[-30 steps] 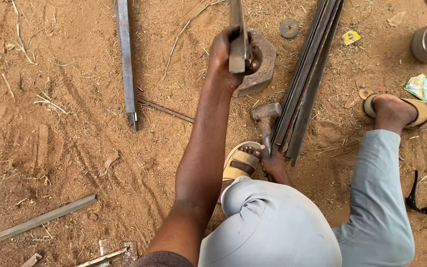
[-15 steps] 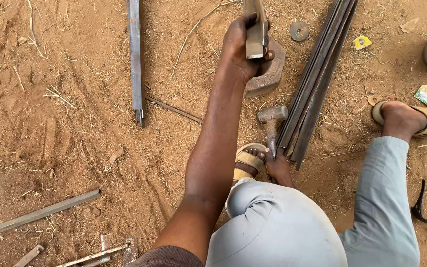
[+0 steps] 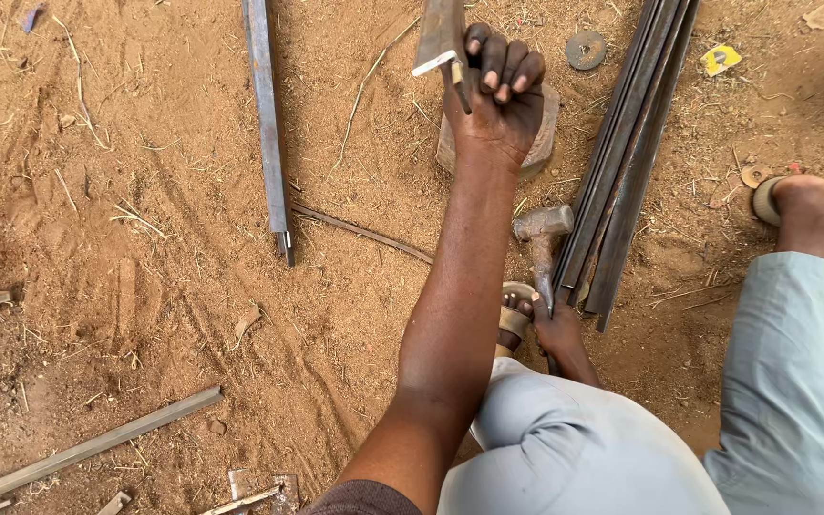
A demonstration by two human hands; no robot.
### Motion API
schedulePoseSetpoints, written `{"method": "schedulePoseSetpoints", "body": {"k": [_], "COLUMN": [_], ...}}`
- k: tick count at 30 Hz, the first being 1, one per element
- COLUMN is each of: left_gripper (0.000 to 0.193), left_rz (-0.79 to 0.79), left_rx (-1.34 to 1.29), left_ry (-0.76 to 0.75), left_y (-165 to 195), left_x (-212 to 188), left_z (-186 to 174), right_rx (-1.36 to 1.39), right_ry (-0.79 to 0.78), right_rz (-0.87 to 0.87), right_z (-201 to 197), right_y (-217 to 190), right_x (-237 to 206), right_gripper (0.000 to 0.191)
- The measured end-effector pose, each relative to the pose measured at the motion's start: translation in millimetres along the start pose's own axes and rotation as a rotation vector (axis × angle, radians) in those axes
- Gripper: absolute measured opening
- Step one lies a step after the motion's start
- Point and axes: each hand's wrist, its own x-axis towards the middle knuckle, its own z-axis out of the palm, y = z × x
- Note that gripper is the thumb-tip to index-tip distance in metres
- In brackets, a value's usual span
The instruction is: The person squats on the ground and uses a hammer to strike metal rods placed on a hexagonal anvil. They repeatedly pick up rods, position them on the anvil, and strike them to shape or flatten the metal.
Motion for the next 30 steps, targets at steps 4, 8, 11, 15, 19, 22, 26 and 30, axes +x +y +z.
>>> {"method": "schedulePoseSetpoints", "body": {"k": [4, 8, 11, 15, 19, 22, 26, 30], "left_gripper": [0.046, 0.045, 0.046, 0.04, 0.034, 0.033, 0.035, 0.032], "left_rz": [-0.024, -0.033, -0.053, -0.058, -0.08, -0.092, -0.108, -0.243], "left_rx": [-0.052, -0.047, -0.014, 0.027, 0.039, 0.045, 0.033, 0.258], "left_ry": [-0.027, -0.043, -0.015, 0.026, 0.038, 0.055, 0.043, 0.199], "left_y": [1.8, -4.6, -4.9, -1.5, -0.7, -2.2, -3.3, 5.1], "left_x": [-0.4, -3.1, -4.6, -6.4, -7.7, -8.1, -11.3, -22.3], "left_z": [1.6, 6.7, 9.0, 9.2, 9.8, 11.4, 11.1, -6.4], "right_rx": [-0.003, -0.012, -0.01, -0.013, -0.068, -0.088, -0.062, -0.071], "right_ry": [0.021, 0.03, 0.028, 0.009, 0.025, 0.043, 0.041, 0.001], "right_rz": [-0.05, -0.042, -0.028, -0.017, -0.018, -0.038, -0.057, 0.017], "right_z": [5.1, 3.2, 2.4, 4.5, 5.7, 5.0, 4.4, 3.4], "right_y": [17.0, 19.0, 8.8, -0.3, 3.2, 4.9, -0.1, -5.2], "right_x": [7.9, 9.9, 3.3, -1.7, 3.4, 4.4, -1.6, -3.4], "right_gripper": [0.041, 0.042, 0.042, 0.042, 0.044, 0.045, 0.047, 0.051]}}
